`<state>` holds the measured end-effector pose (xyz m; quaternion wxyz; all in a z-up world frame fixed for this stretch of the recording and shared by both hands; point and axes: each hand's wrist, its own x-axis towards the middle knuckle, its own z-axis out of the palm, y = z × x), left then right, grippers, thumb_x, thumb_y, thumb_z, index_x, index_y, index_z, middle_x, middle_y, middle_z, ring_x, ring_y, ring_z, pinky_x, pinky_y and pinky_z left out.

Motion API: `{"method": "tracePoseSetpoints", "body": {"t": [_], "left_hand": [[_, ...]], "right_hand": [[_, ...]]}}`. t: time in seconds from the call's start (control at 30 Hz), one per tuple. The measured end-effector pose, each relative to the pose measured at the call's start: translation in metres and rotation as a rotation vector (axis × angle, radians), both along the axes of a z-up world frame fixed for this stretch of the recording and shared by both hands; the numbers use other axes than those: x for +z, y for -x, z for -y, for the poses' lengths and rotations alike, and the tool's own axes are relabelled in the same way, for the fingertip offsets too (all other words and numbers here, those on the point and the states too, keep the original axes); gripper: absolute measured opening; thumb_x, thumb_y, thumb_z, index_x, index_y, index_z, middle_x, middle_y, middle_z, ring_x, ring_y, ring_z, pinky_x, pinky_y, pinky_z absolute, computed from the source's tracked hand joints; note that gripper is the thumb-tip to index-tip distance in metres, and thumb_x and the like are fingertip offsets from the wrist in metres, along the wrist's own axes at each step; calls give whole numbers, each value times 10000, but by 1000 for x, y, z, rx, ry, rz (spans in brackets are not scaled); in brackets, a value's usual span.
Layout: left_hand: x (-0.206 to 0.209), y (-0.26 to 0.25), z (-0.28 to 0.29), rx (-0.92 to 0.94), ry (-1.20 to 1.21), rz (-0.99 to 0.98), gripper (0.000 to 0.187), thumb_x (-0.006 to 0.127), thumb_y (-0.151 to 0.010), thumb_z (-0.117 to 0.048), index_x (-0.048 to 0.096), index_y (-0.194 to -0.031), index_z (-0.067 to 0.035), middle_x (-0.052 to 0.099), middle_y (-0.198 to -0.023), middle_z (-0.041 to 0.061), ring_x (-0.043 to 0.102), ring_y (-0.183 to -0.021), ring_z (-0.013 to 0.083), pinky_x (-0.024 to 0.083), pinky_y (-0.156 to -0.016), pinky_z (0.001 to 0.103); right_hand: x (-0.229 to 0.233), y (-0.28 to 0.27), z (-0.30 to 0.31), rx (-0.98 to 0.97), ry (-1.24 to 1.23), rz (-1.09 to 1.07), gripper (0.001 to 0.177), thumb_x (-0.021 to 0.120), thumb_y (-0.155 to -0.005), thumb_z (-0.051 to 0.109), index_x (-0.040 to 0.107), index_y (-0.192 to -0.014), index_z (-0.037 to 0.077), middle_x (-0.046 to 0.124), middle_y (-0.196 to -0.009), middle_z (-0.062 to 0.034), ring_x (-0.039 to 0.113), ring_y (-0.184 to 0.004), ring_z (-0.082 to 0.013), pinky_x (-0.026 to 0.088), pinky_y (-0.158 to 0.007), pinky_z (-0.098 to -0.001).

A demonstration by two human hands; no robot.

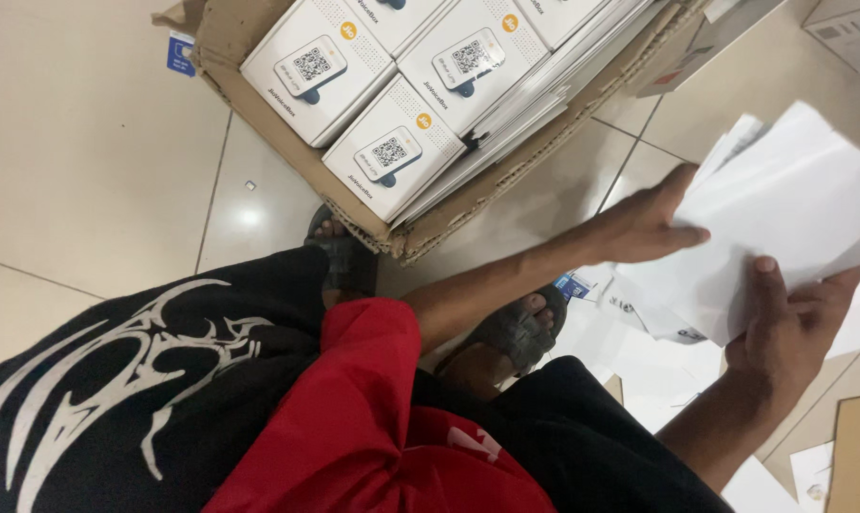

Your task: The person sits on the floor and assembles white cardboard boxes by folding flaps and inserting them into a larger shipping carton. They repeatedly pick up flat pieces, fold them into box shapes, and place them into the container.

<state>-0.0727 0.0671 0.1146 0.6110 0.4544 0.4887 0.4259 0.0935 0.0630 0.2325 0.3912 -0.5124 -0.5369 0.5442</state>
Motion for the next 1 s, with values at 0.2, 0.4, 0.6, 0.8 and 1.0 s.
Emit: {"method": "tracePoseSetpoints", "body": {"t": [0.2, 0.4, 0.6, 0.8, 1.0], "left_hand": [[54, 155, 6, 307, -435, -251, 1073, 734, -943, -5, -64, -1620, -242, 123, -1750, 281, 299, -1558, 481, 365, -1278, 534], [84, 292, 55, 143, 74, -831, 966, 751, -881, -103, 163, -1621, -298, 532, -1554, 108, 635, -1286, 352, 507, -1087, 455], [57, 325, 71, 141, 370, -987, 823, 656, -926, -120, 242, -1621, -274, 495, -1504, 114, 535, -1325, 335, 455, -1063, 466], [70, 304, 64, 259, 51, -1217, 618, 693, -988, -265, 432, -1509, -61, 483, -1492, 228, 477, -1379, 417, 342, -1139, 557], [119, 215, 39, -14, -293, -949, 583, 624, -1060, -305, 417, -1548, -62, 473, -1533, 227, 532, -1351, 385, 395, -1158, 548]], "right_hand": [[14, 101, -24, 234, 225, -245, 709, 598, -1085, -148, 129, -1607, -50, 582, -1378, -317, 680, -1201, -344, 596, -1002, -355], [-7, 213, 3, 490, 469, -89, 935, 573, -953, -128, -75, -1602, 55, 589, -1375, -311, 691, -1163, -309, 606, -917, -390], [-24, 242, 21, 634, 382, -54, 1093, 554, -982, -85, -375, -1521, 121, 504, -1471, -285, 614, -1274, -274, 538, -1055, -365], [-14, 218, 18, 553, 399, -16, 813, 556, -972, -89, 4, -1557, 28, 651, -1317, -198, 662, -1222, -230, 553, -1060, -353], [-19, 154, 6, 257, 179, 226, 336, 593, -1016, -35, 555, -1350, -16, 724, -1205, -154, 720, -1118, -213, 597, -979, -324]]}}
